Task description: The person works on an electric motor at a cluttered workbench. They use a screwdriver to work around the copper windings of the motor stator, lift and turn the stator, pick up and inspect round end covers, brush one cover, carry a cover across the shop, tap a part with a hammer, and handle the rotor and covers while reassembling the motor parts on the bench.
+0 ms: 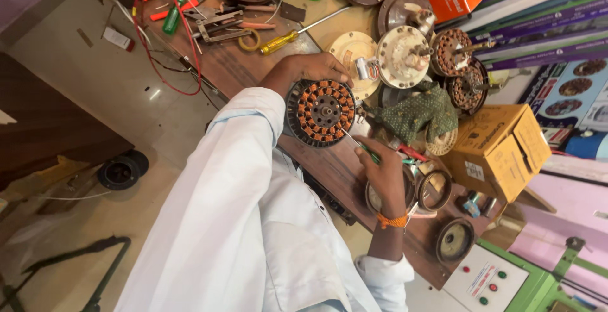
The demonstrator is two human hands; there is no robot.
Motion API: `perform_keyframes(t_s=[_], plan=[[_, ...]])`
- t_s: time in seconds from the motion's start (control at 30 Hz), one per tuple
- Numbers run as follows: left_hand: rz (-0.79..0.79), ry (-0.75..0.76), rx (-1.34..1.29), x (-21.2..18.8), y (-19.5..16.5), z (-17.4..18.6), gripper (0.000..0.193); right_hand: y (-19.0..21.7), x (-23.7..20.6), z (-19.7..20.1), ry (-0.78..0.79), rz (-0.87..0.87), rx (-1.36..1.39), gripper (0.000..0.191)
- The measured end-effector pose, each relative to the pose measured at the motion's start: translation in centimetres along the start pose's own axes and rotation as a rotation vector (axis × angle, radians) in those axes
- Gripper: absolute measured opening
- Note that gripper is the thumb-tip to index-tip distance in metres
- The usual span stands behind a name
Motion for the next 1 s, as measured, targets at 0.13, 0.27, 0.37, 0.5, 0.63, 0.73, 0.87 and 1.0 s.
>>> perform_keyframes(t_s=[0.13, 0.27, 0.37, 0.5, 0.63, 0.73, 0.87, 1.0], plan=[[0.082, 0.017, -0.057, -0.2, -0.1, 0.4, 0.037, -1.2, -0.1, 0.2, -0.098, 0.084, 0.08, 0.03], [0.119, 0.094, -0.061, -0.2, -0.8, 0.9, 0.038, -0.6, 0.8, -0.3, -0.125, -0.002, 0.021, 0.031], [0.169, 0.108, -0.056, 0.2, -0.9, 1.0, 0.039, 0.9, 1.2, 0.0, -0.12, -0.013, -0.06, 0.03], [0.177, 0.094, -0.039, 0.5, -0.8, 0.9, 0.039, 3.4, 1.2, 1.7, -0.121, 0.049, -0.099, 0.026], [0.152, 0.084, -0.009, 0.4, -0.7, 0.9, 0.039, 5.2, 1.7, 2.4, -0.062, 0.044, -0.337, 0.025], [0.12, 0.103, 0.005, 0.5, -0.8, 0.9, 0.039, 5.5, 2.4, 2.5, -0.055, 0.103, -0.44, 0.024], [0.094, 0.115, 0.003, 0.6, -0.7, 0.7, 0.038, 2.8, 3.5, 2.2, -0.011, 0.258, -0.338, 0.026], [0.123, 0.107, -0.081, 0.7, -0.6, 0.7, 0.037, -2.3, 4.9, -0.8, 0.11, 0.169, 0.18, 0.031]])
Point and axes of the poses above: each hand's wrist, its own x-axis towards the middle knuckle, its own z-axis out of the back of the hand, y = z × x, the point moved 5 cm from there along x, towards the middle knuckle, and after that the axes turned 13 degrees about -x, right-handed, at the moved point
